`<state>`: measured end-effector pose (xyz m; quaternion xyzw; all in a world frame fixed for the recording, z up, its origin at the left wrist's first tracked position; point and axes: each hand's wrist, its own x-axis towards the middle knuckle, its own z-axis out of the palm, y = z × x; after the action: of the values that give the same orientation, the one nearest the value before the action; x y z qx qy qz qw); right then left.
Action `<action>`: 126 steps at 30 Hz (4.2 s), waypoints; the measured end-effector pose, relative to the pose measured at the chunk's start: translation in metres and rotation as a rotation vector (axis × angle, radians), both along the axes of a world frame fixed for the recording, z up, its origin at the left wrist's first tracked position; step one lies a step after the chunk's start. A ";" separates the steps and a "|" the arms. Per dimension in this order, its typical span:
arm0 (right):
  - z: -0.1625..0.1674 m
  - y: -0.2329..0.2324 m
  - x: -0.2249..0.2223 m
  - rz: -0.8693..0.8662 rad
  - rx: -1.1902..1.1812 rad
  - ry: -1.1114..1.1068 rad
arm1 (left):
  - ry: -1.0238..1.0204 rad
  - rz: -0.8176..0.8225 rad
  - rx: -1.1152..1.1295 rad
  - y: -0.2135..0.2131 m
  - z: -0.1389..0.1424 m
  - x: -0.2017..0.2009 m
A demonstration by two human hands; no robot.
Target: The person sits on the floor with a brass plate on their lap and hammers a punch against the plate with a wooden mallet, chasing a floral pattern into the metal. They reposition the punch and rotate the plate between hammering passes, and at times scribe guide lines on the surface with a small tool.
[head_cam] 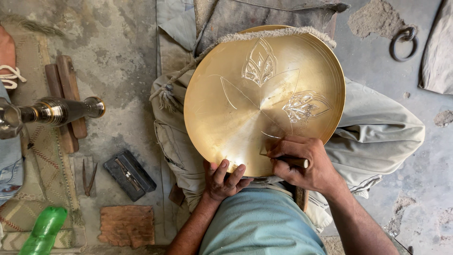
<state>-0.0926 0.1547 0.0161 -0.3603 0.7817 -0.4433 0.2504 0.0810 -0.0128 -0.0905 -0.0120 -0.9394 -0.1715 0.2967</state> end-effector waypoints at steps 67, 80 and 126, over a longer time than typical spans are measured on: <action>0.004 0.095 0.066 -0.884 0.246 -0.032 | -0.283 -0.018 0.833 -0.003 0.129 -0.043; -0.055 0.113 0.118 -1.496 -0.324 -0.739 | -0.209 0.720 0.488 -0.112 0.040 -0.009; -0.031 0.053 0.101 -0.490 -0.258 0.541 | -0.577 -0.013 0.369 0.010 0.094 -0.065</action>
<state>0.0087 0.2075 -0.0147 -0.2952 0.8202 -0.4737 -0.1254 0.0156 -0.0029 0.0037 0.0848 -0.9376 -0.3370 0.0150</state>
